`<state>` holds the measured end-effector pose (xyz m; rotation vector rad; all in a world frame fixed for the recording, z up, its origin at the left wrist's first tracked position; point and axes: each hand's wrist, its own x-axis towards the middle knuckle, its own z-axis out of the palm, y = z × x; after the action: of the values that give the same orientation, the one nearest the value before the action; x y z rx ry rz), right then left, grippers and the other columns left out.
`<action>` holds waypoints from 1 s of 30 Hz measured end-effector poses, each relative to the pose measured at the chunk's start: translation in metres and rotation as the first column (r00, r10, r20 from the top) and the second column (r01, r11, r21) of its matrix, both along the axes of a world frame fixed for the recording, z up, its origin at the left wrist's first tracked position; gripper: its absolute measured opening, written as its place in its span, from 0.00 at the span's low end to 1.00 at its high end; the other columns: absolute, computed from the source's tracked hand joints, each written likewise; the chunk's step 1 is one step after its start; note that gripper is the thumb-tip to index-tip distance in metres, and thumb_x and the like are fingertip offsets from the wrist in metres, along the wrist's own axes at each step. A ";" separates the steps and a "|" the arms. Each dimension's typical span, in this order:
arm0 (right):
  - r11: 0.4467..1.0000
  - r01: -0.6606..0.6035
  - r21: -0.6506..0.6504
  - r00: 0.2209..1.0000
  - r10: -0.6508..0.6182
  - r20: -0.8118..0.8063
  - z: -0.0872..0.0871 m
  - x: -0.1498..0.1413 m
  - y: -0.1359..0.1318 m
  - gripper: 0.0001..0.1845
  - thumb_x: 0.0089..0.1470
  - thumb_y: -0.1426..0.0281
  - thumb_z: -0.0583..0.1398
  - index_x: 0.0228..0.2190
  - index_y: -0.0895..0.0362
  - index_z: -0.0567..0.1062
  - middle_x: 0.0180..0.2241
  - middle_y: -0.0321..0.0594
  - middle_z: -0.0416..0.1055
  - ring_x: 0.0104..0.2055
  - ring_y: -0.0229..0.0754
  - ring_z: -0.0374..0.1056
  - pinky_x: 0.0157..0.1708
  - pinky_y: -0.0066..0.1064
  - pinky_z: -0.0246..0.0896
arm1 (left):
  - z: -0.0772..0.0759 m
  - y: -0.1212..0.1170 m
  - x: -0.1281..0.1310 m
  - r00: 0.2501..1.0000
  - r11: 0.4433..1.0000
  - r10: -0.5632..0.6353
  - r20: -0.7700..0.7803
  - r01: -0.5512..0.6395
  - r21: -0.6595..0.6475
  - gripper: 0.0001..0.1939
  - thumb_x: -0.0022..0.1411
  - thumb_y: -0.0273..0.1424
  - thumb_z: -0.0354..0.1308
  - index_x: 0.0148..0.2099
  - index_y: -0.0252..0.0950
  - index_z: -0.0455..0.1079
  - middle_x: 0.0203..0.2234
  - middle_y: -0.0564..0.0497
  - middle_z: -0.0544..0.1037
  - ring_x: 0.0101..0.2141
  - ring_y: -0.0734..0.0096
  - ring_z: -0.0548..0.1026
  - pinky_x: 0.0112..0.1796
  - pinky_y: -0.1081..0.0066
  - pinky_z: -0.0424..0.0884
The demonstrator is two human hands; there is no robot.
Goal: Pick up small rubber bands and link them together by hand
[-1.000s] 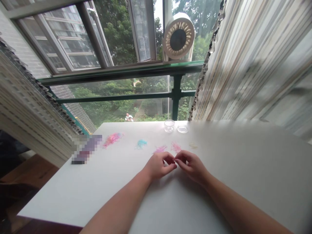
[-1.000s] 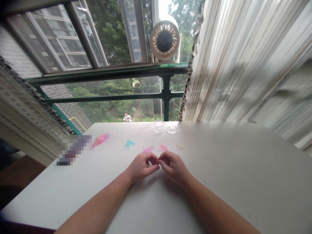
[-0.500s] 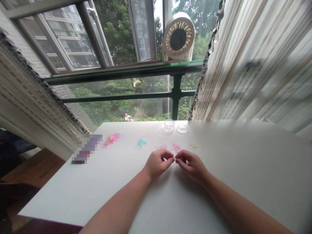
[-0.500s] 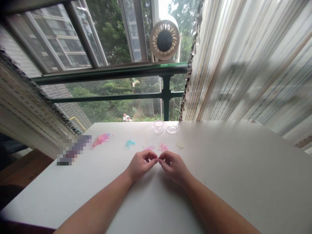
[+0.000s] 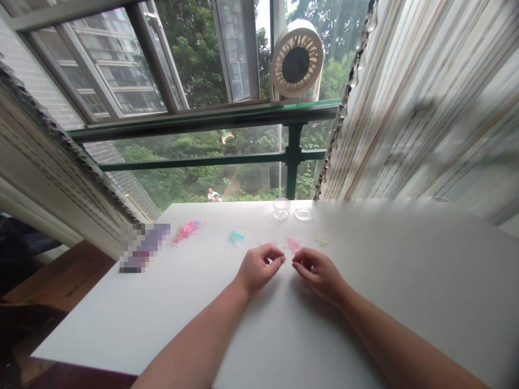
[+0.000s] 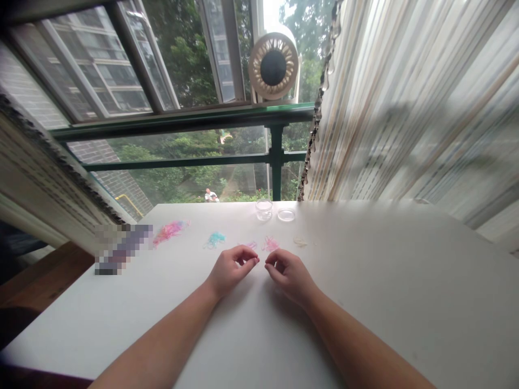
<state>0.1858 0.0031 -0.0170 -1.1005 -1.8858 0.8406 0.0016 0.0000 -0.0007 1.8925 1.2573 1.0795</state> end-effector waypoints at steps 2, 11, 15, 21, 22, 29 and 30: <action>1.000 -0.004 -0.007 1.000 0.004 -0.002 0.000 0.000 -0.001 0.03 0.50 0.70 0.56 0.26 0.57 0.69 0.18 0.31 0.60 0.20 0.33 0.54 0.22 0.25 0.51 | 0.000 0.001 -0.002 1.000 1.000 0.014 -0.010 -0.014 -0.004 0.06 0.55 0.32 0.55 0.34 0.36 0.71 0.27 0.52 0.77 0.29 0.75 0.72 0.31 0.76 0.67; 0.998 -0.053 -0.040 0.999 0.053 -0.004 0.002 0.000 -0.002 0.09 0.51 0.65 0.57 0.28 0.58 0.70 0.19 0.33 0.61 0.21 0.34 0.55 0.21 0.25 0.51 | 0.002 -0.002 0.002 0.996 0.999 -0.046 -0.071 0.046 0.003 0.06 0.54 0.31 0.55 0.33 0.36 0.72 0.27 0.53 0.77 0.29 0.75 0.73 0.31 0.75 0.67; 0.997 -0.059 -0.041 0.998 0.059 0.006 0.002 -0.001 -0.002 0.11 0.52 0.64 0.55 0.25 0.58 0.70 0.20 0.35 0.63 0.23 0.35 0.57 0.23 0.25 0.52 | 0.006 -0.006 0.005 0.990 0.994 -0.100 -0.104 0.103 0.024 0.05 0.53 0.29 0.55 0.33 0.36 0.73 0.27 0.52 0.77 0.29 0.74 0.73 0.30 0.75 0.66; 0.992 -0.114 -0.060 0.993 0.114 0.002 0.003 0.000 -0.003 0.11 0.51 0.63 0.56 0.26 0.59 0.70 0.21 0.35 0.65 0.23 0.34 0.57 0.23 0.25 0.52 | 0.007 -0.006 0.004 0.989 0.995 -0.084 -0.121 0.089 0.035 0.05 0.53 0.28 0.55 0.32 0.36 0.73 0.27 0.53 0.77 0.29 0.75 0.73 0.31 0.75 0.66; 0.992 -0.114 -0.058 0.993 0.114 0.006 0.003 0.000 -0.002 0.11 0.52 0.63 0.56 0.26 0.59 0.70 0.22 0.35 0.65 0.23 0.34 0.57 0.23 0.25 0.53 | 0.006 -0.006 0.004 0.989 0.996 -0.083 -0.122 0.088 0.035 0.05 0.53 0.28 0.55 0.32 0.36 0.72 0.27 0.53 0.77 0.29 0.75 0.73 0.31 0.75 0.66; 0.996 -0.084 -0.028 0.996 0.085 0.026 0.002 -0.002 -0.001 0.11 0.52 0.65 0.55 0.24 0.59 0.70 0.20 0.35 0.65 0.23 0.35 0.57 0.24 0.26 0.53 | 0.006 -0.006 0.005 0.990 0.995 -0.091 -0.108 0.096 0.034 0.05 0.53 0.29 0.56 0.32 0.36 0.73 0.26 0.52 0.77 0.28 0.74 0.73 0.30 0.75 0.66; 0.996 -0.083 -0.029 0.996 0.084 0.024 0.001 -0.002 -0.001 0.11 0.52 0.65 0.55 0.24 0.59 0.70 0.20 0.35 0.64 0.23 0.35 0.57 0.23 0.26 0.53 | 0.006 -0.006 0.005 0.990 0.995 -0.092 -0.105 0.096 0.034 0.05 0.53 0.29 0.56 0.32 0.35 0.73 0.26 0.52 0.77 0.28 0.74 0.73 0.30 0.75 0.66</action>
<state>0.1834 0.0016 -0.0157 -1.0599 -1.9581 0.9060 0.0071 -0.0065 0.0054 2.0384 1.1981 0.9751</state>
